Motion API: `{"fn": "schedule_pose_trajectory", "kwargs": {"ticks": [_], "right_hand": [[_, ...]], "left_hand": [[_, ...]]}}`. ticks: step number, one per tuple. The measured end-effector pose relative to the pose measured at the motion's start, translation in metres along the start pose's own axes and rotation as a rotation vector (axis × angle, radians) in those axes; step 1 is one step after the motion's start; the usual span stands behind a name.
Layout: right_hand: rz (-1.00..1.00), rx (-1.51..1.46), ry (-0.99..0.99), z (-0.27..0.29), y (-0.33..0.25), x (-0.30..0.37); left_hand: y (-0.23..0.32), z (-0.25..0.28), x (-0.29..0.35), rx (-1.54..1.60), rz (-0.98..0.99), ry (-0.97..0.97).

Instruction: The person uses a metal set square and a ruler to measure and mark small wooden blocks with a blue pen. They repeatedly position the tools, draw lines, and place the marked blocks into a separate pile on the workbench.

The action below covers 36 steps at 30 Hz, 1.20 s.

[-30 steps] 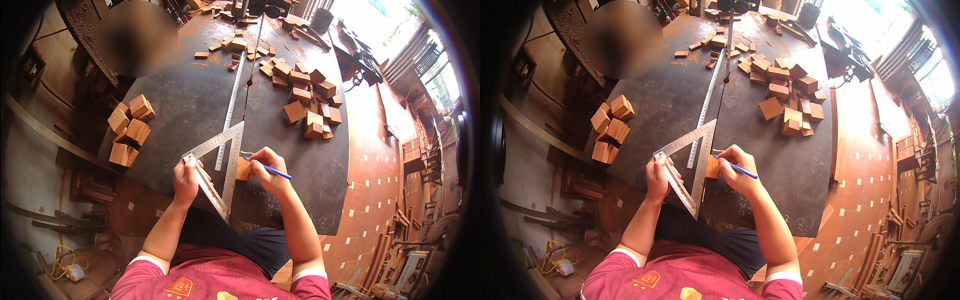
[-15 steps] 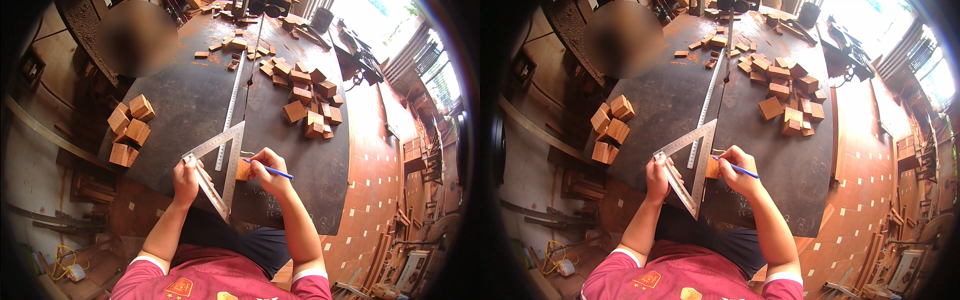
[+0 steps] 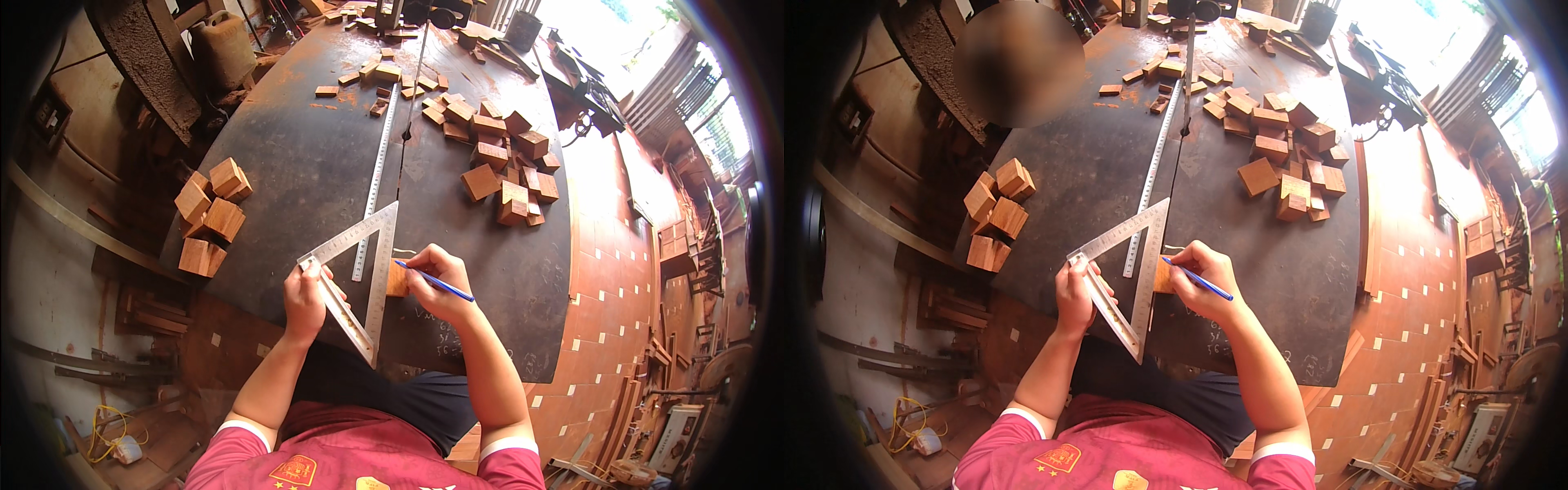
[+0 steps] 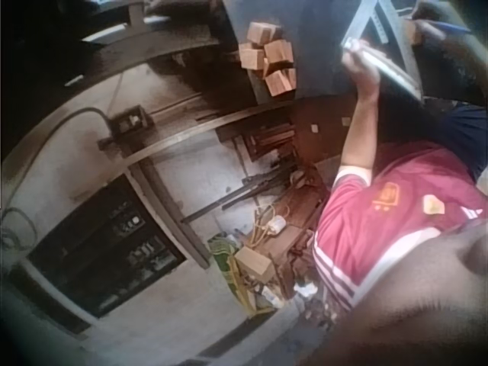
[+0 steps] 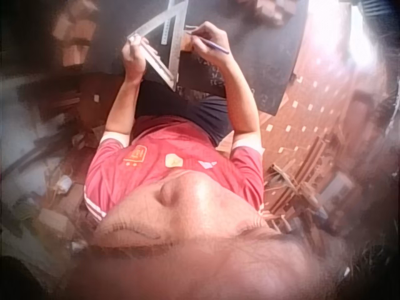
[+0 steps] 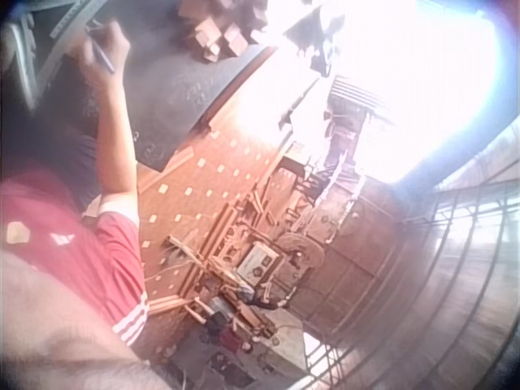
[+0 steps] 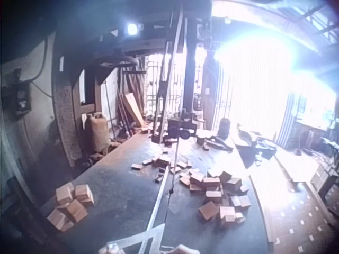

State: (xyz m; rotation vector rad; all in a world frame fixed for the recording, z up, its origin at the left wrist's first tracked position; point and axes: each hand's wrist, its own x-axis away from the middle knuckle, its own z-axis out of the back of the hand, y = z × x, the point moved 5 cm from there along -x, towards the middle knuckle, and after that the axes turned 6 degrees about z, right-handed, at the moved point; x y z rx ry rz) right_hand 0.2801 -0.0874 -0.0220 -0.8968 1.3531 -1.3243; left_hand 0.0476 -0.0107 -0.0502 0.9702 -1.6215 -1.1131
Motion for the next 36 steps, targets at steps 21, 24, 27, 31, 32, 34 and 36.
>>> {"fn": "schedule_pose_trajectory", "kwargs": {"ticks": [21,24,27,31,32,34,36], "right_hand": [[0.004,0.004,0.085,-0.004,-0.003,0.003],[0.023,-0.001,0.1,-0.006,-0.007,0.001],[0.019,0.05,0.086,-0.006,-0.007,-0.002],[0.026,0.123,0.082,-0.003,0.003,-0.004],[0.029,0.127,0.085,-0.003,0.004,-0.004],[0.03,0.12,0.085,-0.004,0.0,-0.005],[0.036,0.121,0.086,-0.004,-0.002,-0.005]], "left_hand": [[0.004,-0.003,0.001,0.014,-0.039,0.063],[0.002,-0.002,0.001,0.016,-0.054,0.076],[0.001,0.0,0.001,0.015,-0.044,0.053],[0.001,0.001,0.0,0.007,-0.042,0.026],[0.0,0.001,-0.001,0.014,-0.04,0.023],[-0.002,0.001,-0.001,0.027,-0.034,0.017],[-0.001,0.001,-0.001,0.029,-0.034,0.014]]}}
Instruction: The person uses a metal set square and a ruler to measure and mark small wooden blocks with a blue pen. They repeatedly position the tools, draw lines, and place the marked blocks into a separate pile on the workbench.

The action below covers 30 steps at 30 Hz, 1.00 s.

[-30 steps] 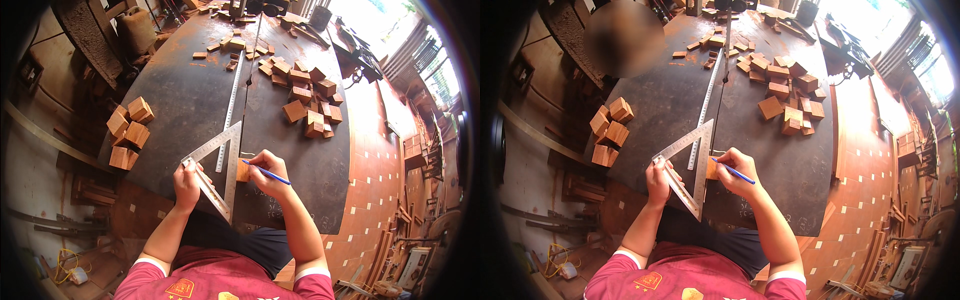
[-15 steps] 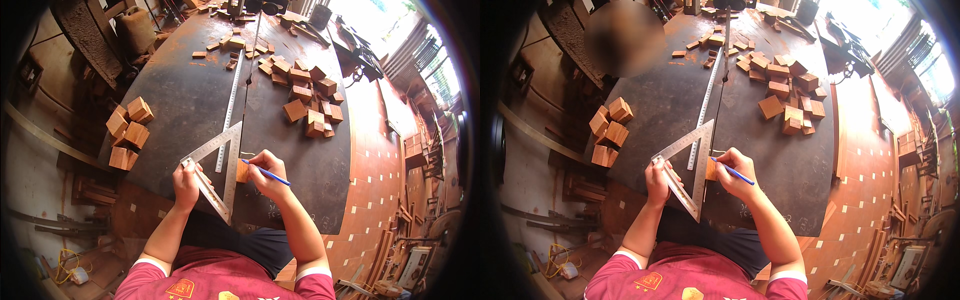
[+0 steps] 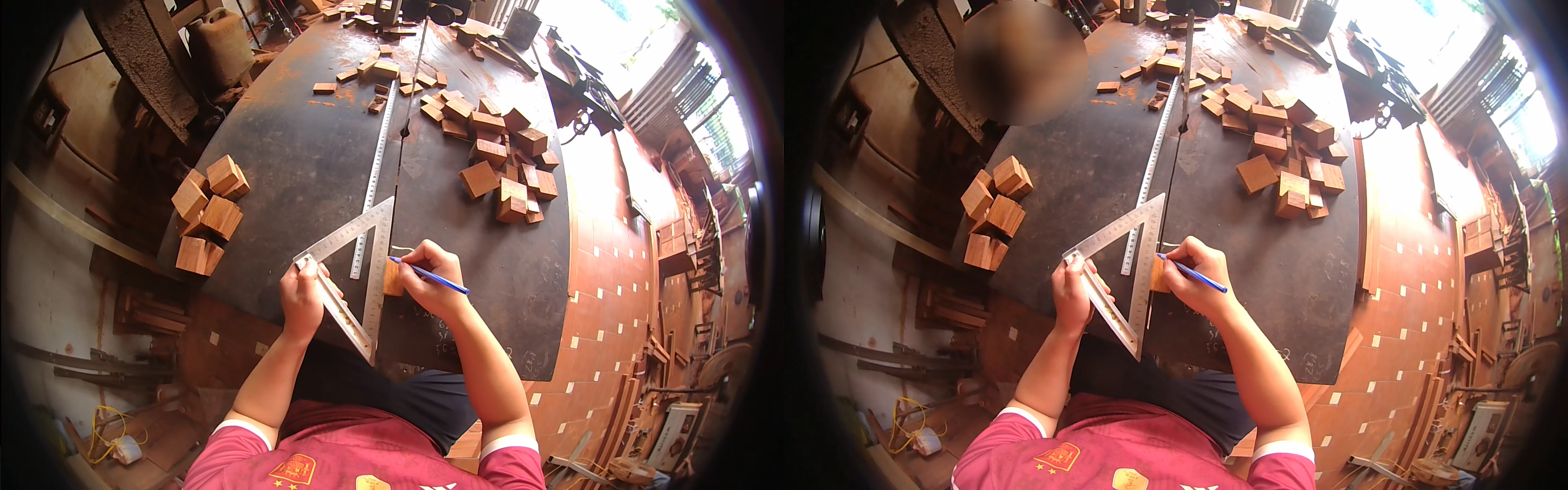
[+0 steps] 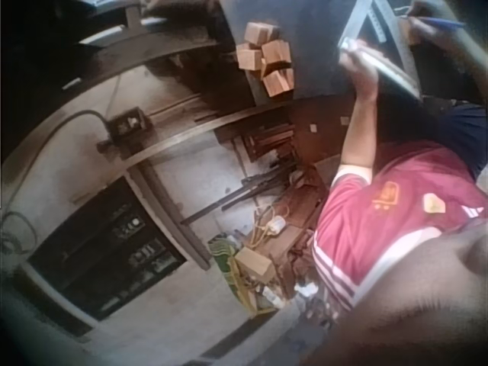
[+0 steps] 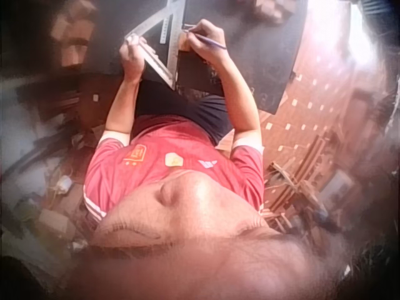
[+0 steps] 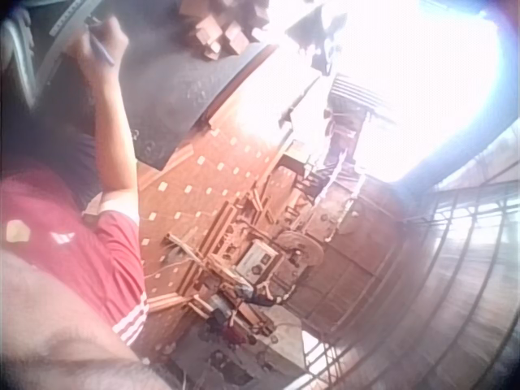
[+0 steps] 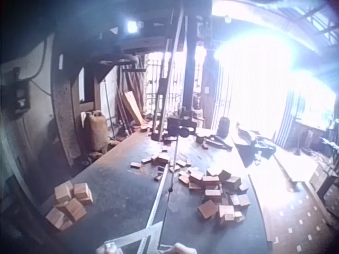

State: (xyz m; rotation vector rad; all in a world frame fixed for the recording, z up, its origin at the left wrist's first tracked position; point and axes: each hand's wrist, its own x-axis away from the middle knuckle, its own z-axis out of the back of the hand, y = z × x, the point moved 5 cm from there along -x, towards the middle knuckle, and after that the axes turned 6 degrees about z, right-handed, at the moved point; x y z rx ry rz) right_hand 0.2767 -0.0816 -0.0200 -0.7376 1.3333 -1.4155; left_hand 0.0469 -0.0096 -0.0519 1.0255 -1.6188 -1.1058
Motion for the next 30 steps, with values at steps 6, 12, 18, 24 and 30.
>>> {"fn": "schedule_pose_trajectory", "kwargs": {"ticks": [6,12,18,24,30], "right_hand": [[0.013,-0.005,0.004,-0.0012,0.0016,0.0002],[0.031,0.008,0.009,-0.0008,0.0005,0.0005],[0.073,0.016,0.018,-0.0021,-0.0038,-0.0004],[0.067,0.02,0.023,-0.0023,-0.0049,-0.0001],[0.052,0.019,-0.002,-0.0023,0.0006,-0.0003]], "left_hand": [[0.0004,0.0001,-0.0003,-0.003,0.002,-0.004],[0.0022,-0.0005,0.001,-0.022,0.013,0.011],[0.0008,-0.0002,0.0003,0.008,0.011,0.017],[0.0023,-0.001,0.0011,-0.004,0.027,0.016],[0.0003,0.0003,0.0011,-0.004,0.035,0.016]]}}
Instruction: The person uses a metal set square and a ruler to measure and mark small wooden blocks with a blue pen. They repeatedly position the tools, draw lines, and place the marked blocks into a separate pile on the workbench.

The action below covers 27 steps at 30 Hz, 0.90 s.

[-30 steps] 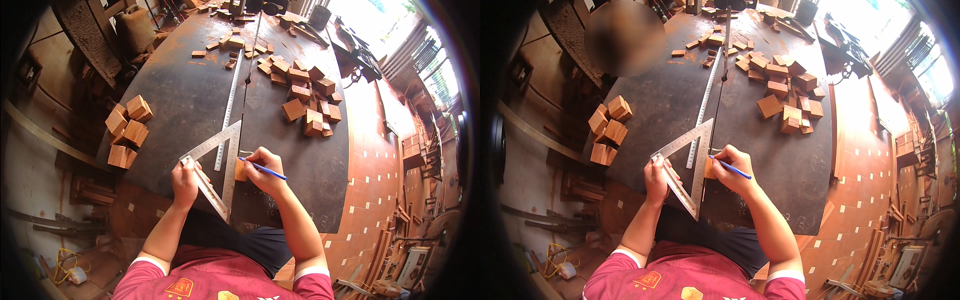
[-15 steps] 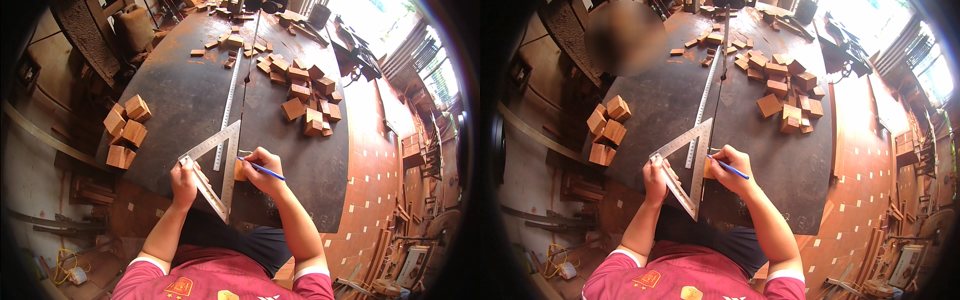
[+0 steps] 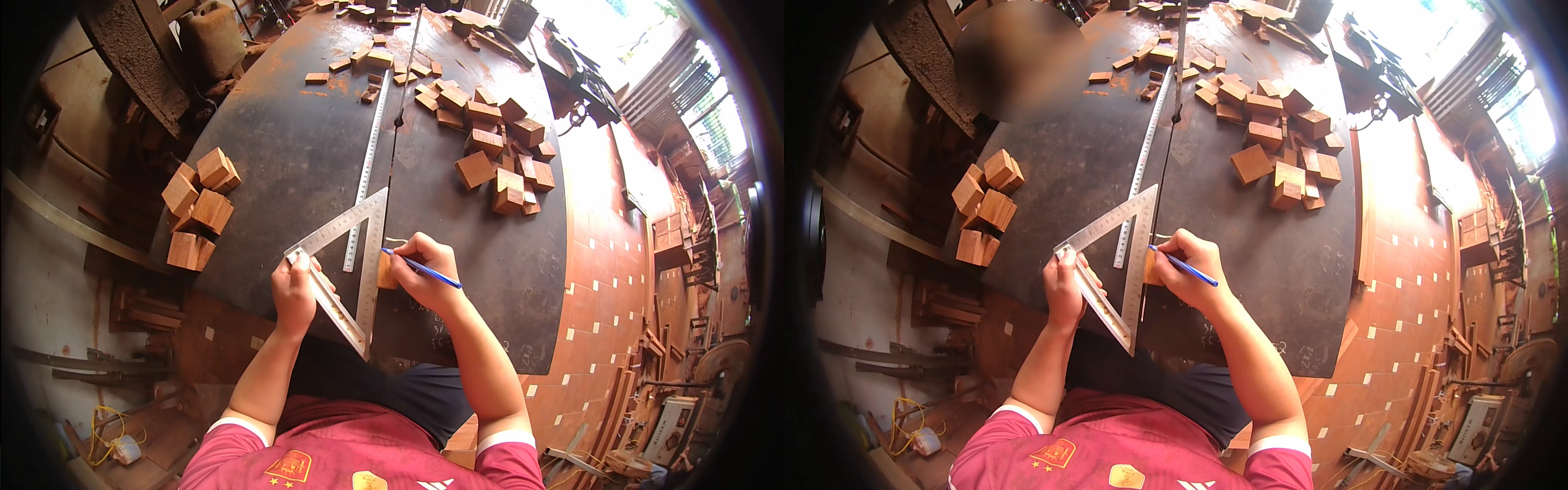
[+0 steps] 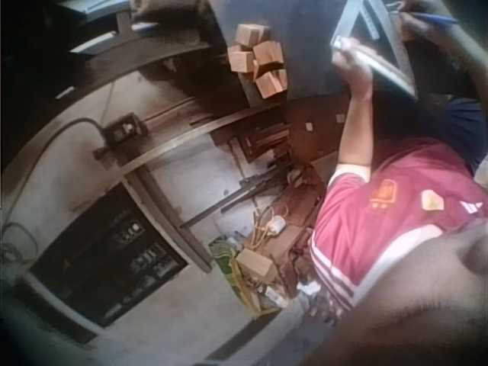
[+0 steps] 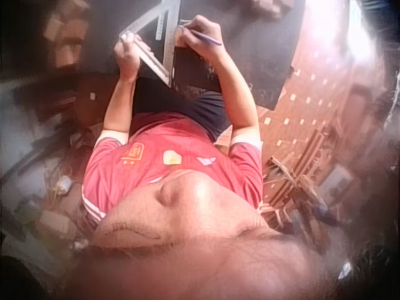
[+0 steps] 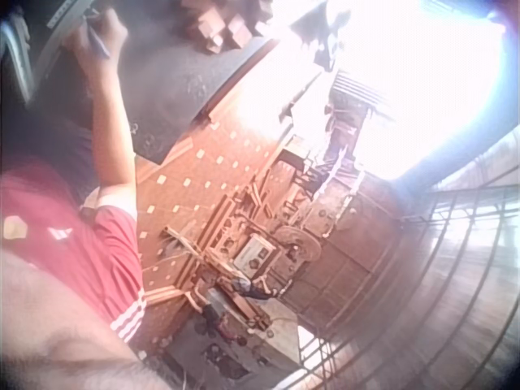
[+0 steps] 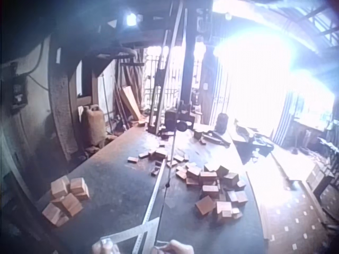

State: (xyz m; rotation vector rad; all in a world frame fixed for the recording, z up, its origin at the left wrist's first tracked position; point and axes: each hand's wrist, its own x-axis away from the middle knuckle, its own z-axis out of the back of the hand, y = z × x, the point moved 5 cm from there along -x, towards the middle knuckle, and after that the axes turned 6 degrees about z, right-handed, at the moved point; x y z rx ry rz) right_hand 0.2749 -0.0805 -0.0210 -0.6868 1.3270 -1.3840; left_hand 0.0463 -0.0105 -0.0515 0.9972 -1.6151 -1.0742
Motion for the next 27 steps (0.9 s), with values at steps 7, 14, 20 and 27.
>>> {"fn": "schedule_pose_trajectory", "kwargs": {"ticks": [7,14,20,27], "right_hand": [[-0.093,-0.086,-0.058,-0.002,0.011,0.003],[-0.239,-0.168,-0.357,-0.007,-0.004,0.014],[-0.198,-0.255,-0.248,0.004,-0.008,0.01],[-0.069,-0.206,-0.006,0.029,-0.002,0.003]], "left_hand": [[-0.002,0.001,0.0,0.009,-0.004,-0.014],[-0.002,0.004,-0.001,-0.025,-0.05,0.002],[-0.001,0.004,-0.001,0.11,0.01,0.03],[0.0,0.014,-0.002,0.307,0.092,0.096]]}}
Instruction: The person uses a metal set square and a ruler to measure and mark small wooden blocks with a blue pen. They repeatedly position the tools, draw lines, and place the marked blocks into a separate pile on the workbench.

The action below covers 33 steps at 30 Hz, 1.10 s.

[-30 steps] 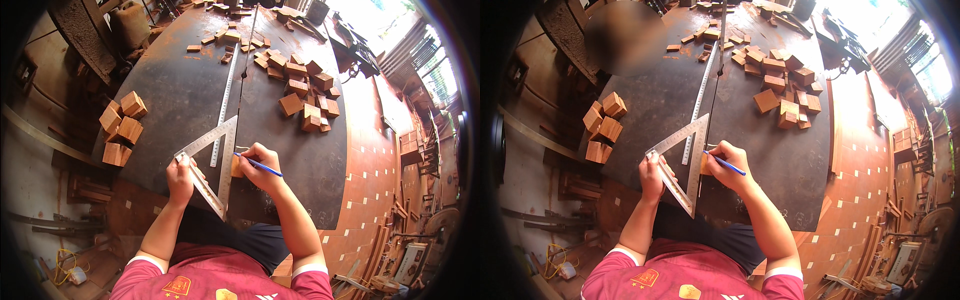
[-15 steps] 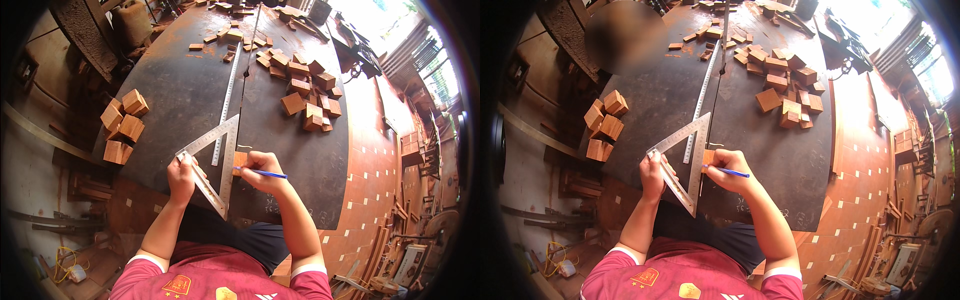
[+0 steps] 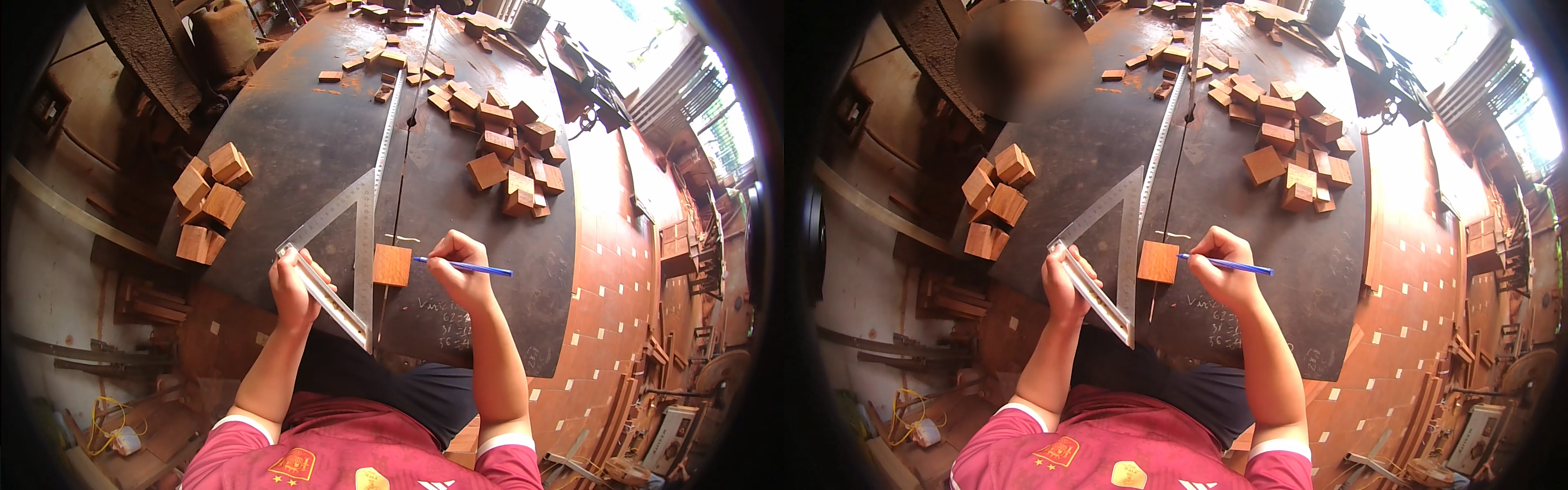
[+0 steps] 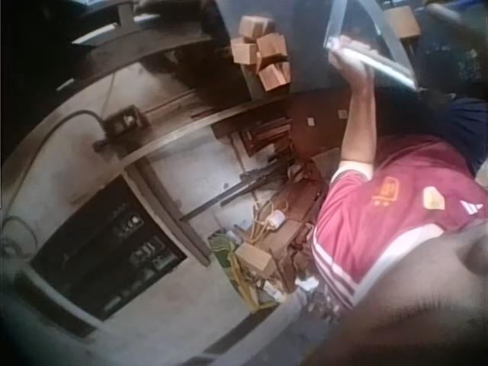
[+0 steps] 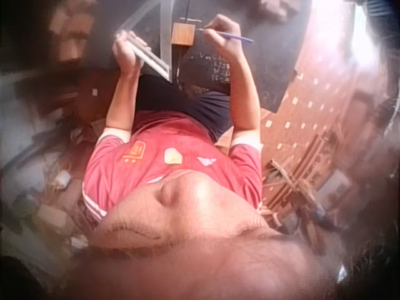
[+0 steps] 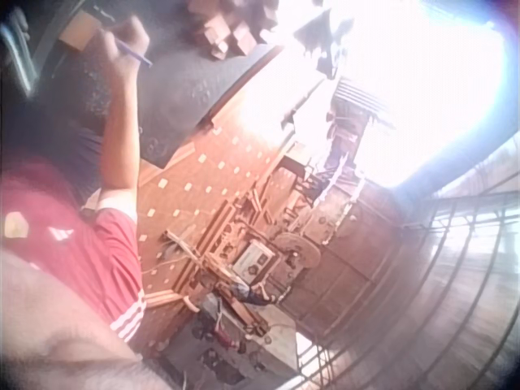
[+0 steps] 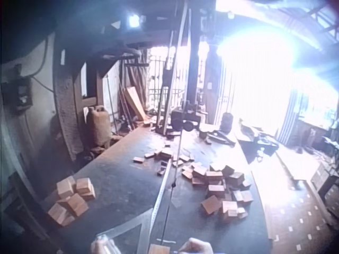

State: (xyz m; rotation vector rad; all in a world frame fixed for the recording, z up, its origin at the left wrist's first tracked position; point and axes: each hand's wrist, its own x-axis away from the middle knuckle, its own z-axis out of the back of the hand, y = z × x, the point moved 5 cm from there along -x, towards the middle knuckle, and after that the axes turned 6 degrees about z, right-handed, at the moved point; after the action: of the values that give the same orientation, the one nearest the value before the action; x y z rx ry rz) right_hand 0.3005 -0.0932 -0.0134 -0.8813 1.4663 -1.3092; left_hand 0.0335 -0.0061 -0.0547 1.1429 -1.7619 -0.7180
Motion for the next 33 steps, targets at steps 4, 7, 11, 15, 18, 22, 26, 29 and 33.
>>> {"fn": "schedule_pose_trajectory", "kwargs": {"ticks": [4,7,11,15,18,22,26,29,33], "right_hand": [[-0.014,0.009,0.011,-0.003,0.004,-0.001],[-0.012,0.035,0.018,-0.002,0.008,-0.003],[-0.013,0.055,0.055,-0.001,0.007,-0.006],[0.002,0.065,0.061,-0.001,0.011,-0.006],[0.005,0.07,0.035,-0.001,0.013,-0.005],[0.003,0.097,0.02,-0.002,0.016,-0.005],[0.03,0.125,0.02,-0.003,0.019,-0.003],[0.016,0.132,0.019,-0.005,0.018,-0.003],[0.013,0.144,0.031,-0.008,0.014,-0.003]], "left_hand": [[-0.002,-0.002,-0.001,-0.019,0.001,0.021],[-0.001,-0.006,0.0,-0.066,-0.033,0.025],[-0.002,-0.014,0.004,-0.185,-0.093,-0.054],[-0.001,-0.017,0.007,-0.293,-0.125,-0.151],[-0.004,-0.019,0.01,-0.281,-0.088,-0.15],[-0.012,-0.024,0.013,-0.297,-0.119,-0.154],[-0.015,-0.025,0.013,-0.303,-0.123,-0.125],[-0.016,-0.024,0.013,-0.297,-0.126,-0.118],[-0.015,-0.025,0.012,-0.31,-0.134,-0.133]]}}
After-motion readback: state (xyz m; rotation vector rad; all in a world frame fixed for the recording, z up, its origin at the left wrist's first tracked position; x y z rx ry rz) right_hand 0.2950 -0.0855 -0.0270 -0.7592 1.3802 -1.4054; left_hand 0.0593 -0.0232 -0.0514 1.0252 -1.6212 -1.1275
